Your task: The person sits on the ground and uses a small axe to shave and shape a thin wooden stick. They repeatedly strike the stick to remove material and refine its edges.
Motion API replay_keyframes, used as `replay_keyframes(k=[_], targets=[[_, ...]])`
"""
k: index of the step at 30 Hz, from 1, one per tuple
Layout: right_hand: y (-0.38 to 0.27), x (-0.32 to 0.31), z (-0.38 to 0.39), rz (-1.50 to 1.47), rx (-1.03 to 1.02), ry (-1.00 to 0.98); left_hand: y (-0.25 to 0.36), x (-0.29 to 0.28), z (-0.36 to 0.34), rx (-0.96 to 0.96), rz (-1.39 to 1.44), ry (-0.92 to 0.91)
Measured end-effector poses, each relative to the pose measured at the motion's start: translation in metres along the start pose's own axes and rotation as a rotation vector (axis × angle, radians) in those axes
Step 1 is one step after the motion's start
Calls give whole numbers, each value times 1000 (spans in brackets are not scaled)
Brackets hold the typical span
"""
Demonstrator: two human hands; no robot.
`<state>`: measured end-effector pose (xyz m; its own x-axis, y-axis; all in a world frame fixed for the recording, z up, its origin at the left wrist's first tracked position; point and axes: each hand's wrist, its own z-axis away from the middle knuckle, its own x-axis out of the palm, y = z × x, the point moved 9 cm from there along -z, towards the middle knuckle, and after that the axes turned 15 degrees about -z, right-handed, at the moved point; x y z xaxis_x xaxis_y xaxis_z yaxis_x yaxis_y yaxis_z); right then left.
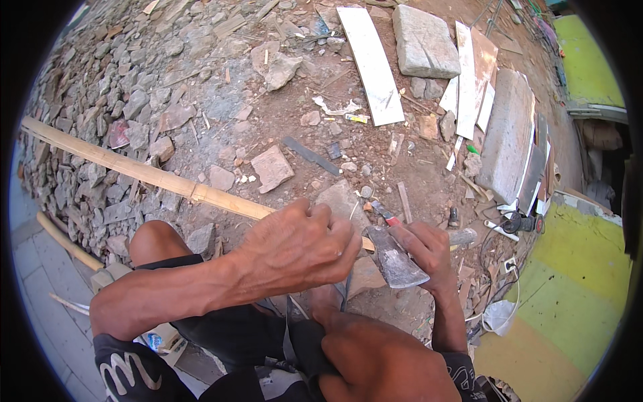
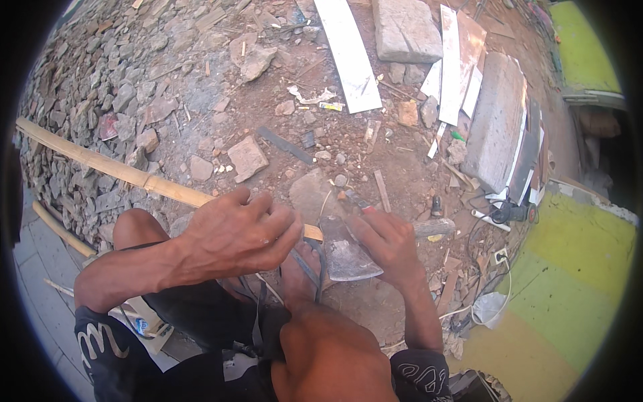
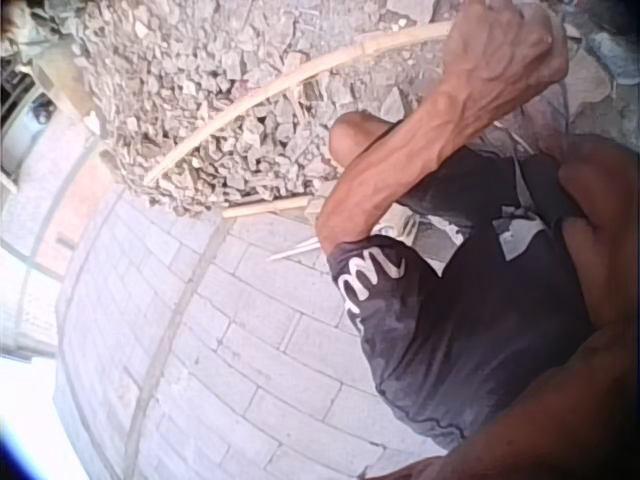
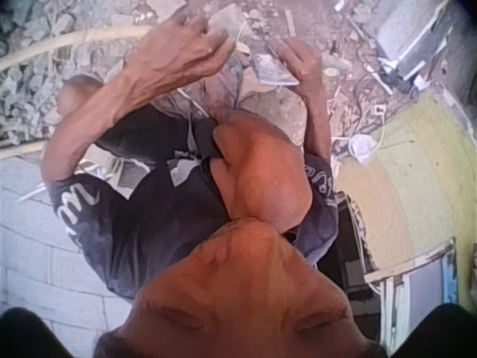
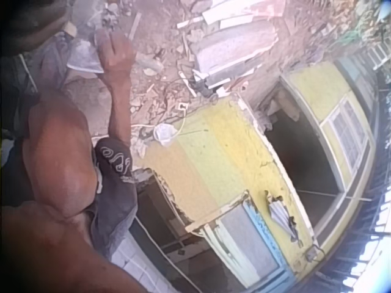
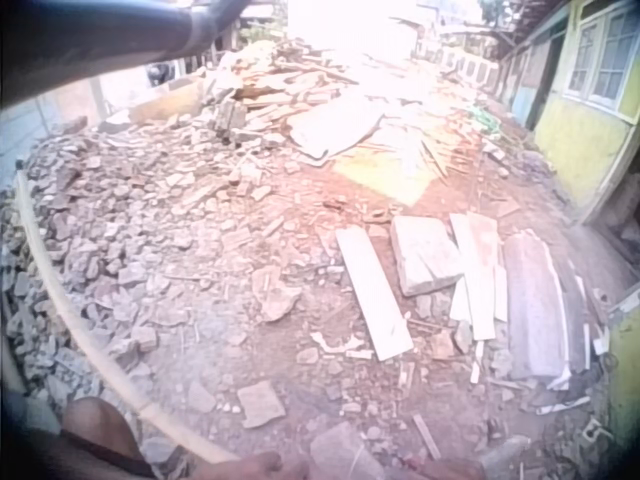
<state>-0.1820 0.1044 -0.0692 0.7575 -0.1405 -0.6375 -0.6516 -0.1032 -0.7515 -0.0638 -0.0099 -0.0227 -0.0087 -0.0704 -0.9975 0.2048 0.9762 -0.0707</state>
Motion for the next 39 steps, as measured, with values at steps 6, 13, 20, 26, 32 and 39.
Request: replay_keyframes(k=[6,13,20,26,32,39], targets=[[4,3,1,-14,23,-55,0,1,0,-5,24,63],[8,4,-3,-43,35,-106,-2,13,1,-41,28,-10],[21,12,-2,-234,111,-32,-11,17,-7,-109,141,80],[25,21,-2,-357,199,-8,-12,17,-10,-153,193,94],[27,25,1,-349,210,-6,-7,33,-11,-130,230,-56],[26,27,6,-404,169,28,-7,40,-10,-155,300,-87]])
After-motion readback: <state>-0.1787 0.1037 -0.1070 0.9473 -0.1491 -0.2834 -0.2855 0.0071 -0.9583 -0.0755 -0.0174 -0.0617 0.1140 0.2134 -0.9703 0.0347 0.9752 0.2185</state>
